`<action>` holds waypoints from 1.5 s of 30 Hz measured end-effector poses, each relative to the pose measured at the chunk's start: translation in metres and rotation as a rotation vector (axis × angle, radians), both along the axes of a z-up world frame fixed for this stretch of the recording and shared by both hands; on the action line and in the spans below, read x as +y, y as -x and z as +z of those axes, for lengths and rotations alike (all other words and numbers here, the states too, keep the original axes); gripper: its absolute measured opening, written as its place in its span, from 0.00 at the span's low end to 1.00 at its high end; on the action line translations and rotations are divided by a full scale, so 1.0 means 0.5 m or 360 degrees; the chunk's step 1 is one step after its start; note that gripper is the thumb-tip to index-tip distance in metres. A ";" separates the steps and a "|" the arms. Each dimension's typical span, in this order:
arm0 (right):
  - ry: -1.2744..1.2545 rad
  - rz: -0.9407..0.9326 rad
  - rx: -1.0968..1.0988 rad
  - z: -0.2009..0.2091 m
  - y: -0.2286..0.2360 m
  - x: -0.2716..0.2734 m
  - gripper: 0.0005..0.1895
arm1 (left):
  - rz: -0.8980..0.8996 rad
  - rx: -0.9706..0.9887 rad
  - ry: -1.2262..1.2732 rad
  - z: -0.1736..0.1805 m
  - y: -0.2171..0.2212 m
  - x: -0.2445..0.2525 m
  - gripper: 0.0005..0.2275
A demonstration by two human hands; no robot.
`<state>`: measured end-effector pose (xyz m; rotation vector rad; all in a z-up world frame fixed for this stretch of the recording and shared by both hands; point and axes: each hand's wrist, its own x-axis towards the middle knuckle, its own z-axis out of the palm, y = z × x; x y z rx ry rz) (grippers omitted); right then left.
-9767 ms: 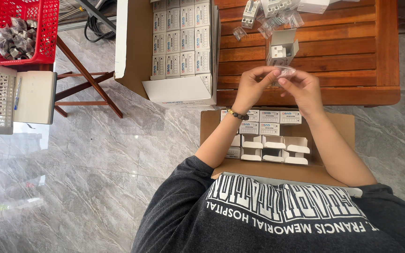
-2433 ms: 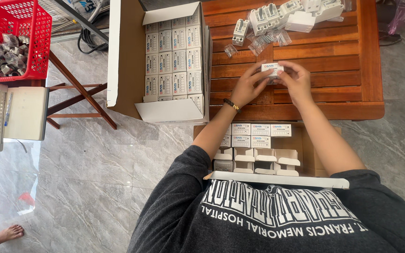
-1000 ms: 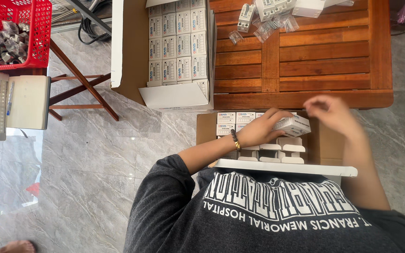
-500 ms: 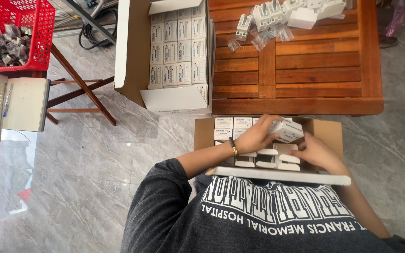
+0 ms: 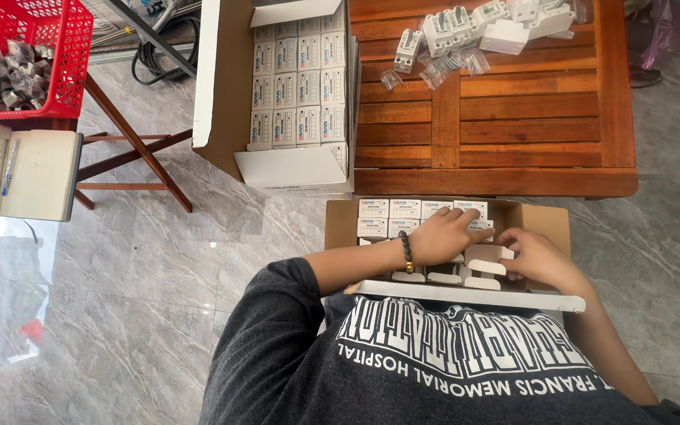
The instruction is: The person packs electrical components into boxes by hand, placing one component into a smaller white box and then arranging several boxes into a larger cardboard container.
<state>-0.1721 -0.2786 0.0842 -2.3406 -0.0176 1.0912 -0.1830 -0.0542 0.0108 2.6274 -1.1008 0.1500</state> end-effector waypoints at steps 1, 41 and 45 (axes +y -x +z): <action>-0.0016 -0.0003 0.0006 0.004 -0.003 -0.001 0.28 | -0.0013 -0.0061 -0.0056 -0.014 -0.005 -0.006 0.14; -0.0789 0.0382 -0.0727 0.196 -0.210 0.071 0.27 | -0.0924 0.1953 0.1388 0.127 -0.228 0.122 0.40; -0.1234 0.0607 -0.1193 0.173 -0.207 0.092 0.22 | -0.0922 0.1890 0.1273 0.129 -0.224 0.118 0.32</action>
